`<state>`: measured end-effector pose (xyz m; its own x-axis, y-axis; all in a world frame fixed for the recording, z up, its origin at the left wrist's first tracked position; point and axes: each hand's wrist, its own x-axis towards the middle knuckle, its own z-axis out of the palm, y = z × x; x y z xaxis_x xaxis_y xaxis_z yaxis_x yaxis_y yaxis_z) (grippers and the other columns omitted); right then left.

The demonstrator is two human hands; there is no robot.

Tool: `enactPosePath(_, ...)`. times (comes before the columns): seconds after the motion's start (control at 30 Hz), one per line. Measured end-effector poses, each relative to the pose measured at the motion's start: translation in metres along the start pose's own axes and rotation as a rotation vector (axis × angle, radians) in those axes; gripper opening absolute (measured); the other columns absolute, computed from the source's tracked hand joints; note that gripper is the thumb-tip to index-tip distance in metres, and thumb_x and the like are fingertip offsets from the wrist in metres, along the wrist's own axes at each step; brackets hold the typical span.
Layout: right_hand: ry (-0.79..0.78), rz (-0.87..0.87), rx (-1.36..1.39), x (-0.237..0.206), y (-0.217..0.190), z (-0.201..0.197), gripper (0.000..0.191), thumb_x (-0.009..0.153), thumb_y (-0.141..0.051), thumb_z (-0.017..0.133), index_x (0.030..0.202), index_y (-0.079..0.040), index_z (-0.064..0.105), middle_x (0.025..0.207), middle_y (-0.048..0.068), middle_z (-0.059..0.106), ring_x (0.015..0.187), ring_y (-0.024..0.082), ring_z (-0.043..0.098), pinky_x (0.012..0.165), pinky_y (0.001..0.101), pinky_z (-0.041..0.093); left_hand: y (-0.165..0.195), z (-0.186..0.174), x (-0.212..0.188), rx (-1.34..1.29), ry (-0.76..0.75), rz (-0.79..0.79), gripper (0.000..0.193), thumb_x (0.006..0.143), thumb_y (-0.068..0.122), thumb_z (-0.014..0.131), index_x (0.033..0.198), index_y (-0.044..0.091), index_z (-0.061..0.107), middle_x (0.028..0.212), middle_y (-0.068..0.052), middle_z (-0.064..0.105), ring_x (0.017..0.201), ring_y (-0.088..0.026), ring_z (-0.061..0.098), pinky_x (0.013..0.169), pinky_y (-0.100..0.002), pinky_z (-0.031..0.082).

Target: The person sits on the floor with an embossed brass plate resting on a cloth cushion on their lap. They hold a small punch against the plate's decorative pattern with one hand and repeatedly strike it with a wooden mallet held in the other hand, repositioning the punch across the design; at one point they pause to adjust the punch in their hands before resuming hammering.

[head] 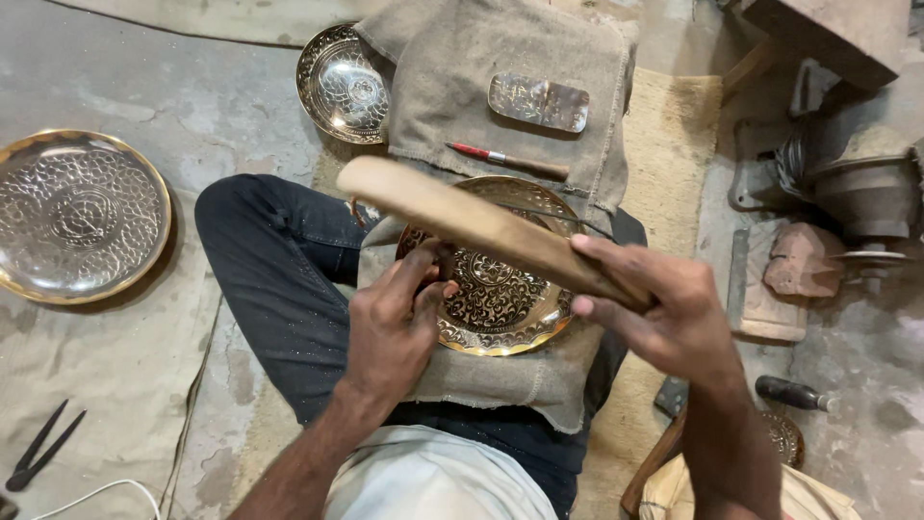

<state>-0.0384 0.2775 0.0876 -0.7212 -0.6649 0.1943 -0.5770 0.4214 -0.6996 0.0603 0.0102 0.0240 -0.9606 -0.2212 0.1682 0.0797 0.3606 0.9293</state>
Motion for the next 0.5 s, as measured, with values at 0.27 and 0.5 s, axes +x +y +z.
enactPosePath(0.27, -0.238, -0.043, 0.043, 0.042, -0.012, -0.005, 0.051, 0.093, -0.031, 0.07, 0.139, -0.01, 0.063, 0.087, 0.005, 0.078, 0.045, 0.007, 0.053, 0.041, 0.0249, 0.045, -0.002, 0.003, 0.0, -0.019, 0.051, 0.032, 0.037, 0.094, -0.008, 0.063, 0.129, 0.006, 0.062, 0.102, -0.014, 0.077, 0.092, -0.02, 0.08, 0.072, -0.028, 0.069)
enactPosePath(0.5, -0.089, -0.067, 0.199, 0.049, -0.025, -0.005, 0.044, 0.104, -0.03, 0.066, 0.143, -0.013, 0.055, 0.09, 0.005, 0.075, 0.055, 0.005, 0.06, 0.047, 0.0224, 0.049, -0.005, 0.004, -0.001, -0.069, 0.062, 0.007, 0.048, 0.088, -0.013, 0.062, 0.134, 0.002, 0.061, 0.101, -0.017, 0.076, 0.091, -0.021, 0.079, 0.07, -0.029, 0.067)
